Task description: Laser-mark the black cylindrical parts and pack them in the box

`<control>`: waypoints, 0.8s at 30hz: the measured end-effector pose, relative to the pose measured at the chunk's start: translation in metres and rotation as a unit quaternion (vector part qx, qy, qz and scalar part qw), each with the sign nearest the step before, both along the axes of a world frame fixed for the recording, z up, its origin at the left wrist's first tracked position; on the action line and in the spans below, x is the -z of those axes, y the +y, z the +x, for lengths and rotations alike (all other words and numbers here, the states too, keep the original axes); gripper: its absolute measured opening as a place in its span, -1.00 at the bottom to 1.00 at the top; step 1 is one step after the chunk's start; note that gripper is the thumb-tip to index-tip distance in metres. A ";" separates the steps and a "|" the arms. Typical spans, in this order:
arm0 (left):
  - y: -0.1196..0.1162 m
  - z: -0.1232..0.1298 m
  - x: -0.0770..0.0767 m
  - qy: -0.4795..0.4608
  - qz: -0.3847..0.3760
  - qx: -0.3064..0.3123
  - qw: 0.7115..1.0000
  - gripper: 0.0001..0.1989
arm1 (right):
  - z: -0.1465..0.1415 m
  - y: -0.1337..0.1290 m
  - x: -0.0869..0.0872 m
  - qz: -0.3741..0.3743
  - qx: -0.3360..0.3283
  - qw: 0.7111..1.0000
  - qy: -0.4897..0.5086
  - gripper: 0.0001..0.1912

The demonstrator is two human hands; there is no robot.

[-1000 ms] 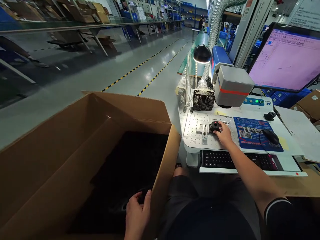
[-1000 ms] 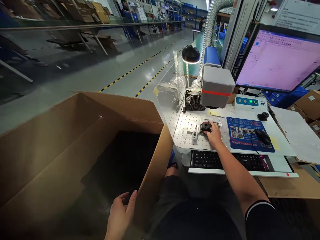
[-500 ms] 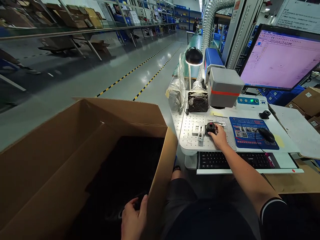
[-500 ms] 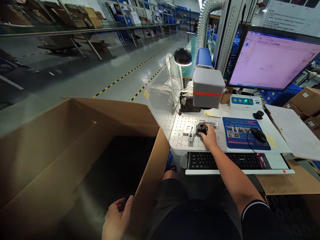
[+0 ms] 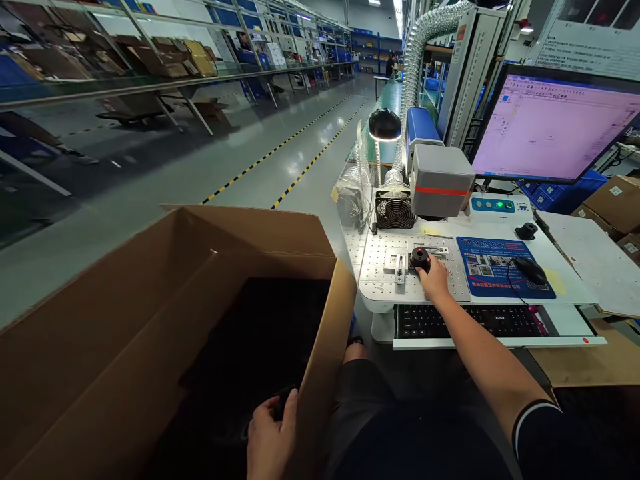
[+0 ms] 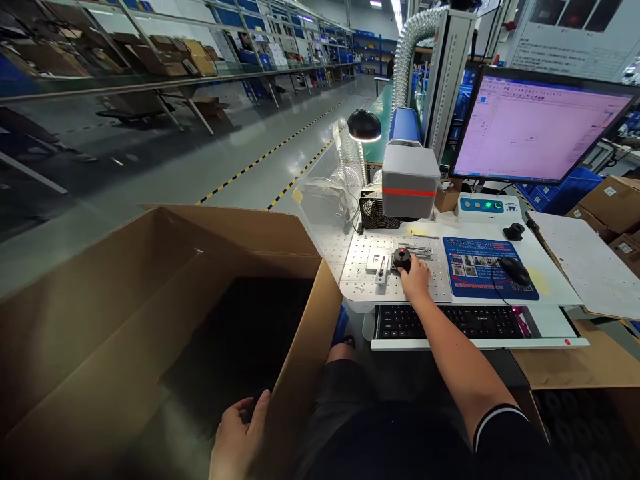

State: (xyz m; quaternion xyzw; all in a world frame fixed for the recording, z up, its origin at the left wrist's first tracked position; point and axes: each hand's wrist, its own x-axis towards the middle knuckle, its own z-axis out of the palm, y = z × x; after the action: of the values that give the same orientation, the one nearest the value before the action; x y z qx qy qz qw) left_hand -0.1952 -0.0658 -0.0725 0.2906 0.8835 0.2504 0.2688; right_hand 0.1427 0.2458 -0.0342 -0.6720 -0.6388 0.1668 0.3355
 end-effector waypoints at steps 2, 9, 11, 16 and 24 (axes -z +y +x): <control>0.000 0.001 -0.001 0.003 -0.005 -0.004 1.000 -0.05 | 0.004 -0.005 -0.006 0.002 -0.001 1.000 0.005 -0.37; 0.002 0.004 0.001 0.021 0.005 0.006 1.000 -0.11 | 0.053 -0.085 -0.018 0.098 -0.037 0.992 0.076 -0.40; 0.002 0.006 0.004 0.026 0.008 0.012 1.000 -0.12 | 0.068 -0.121 -0.013 0.109 -0.054 0.990 0.076 -0.46; 0.002 0.007 0.007 0.028 0.002 0.030 0.999 -0.15 | 0.083 -0.187 0.013 0.051 -0.095 0.993 0.052 -0.60; 0.004 0.010 -0.001 0.024 -0.015 0.021 0.999 -0.14 | 0.079 -0.197 0.039 0.047 -0.123 0.991 0.020 -0.59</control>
State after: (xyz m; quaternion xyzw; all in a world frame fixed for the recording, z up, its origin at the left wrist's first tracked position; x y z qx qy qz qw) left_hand -0.1848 -0.0622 -0.0717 0.3115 0.8869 0.2246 0.2568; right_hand 0.2219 0.0489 -0.0730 -0.5681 -0.7173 0.1901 0.3559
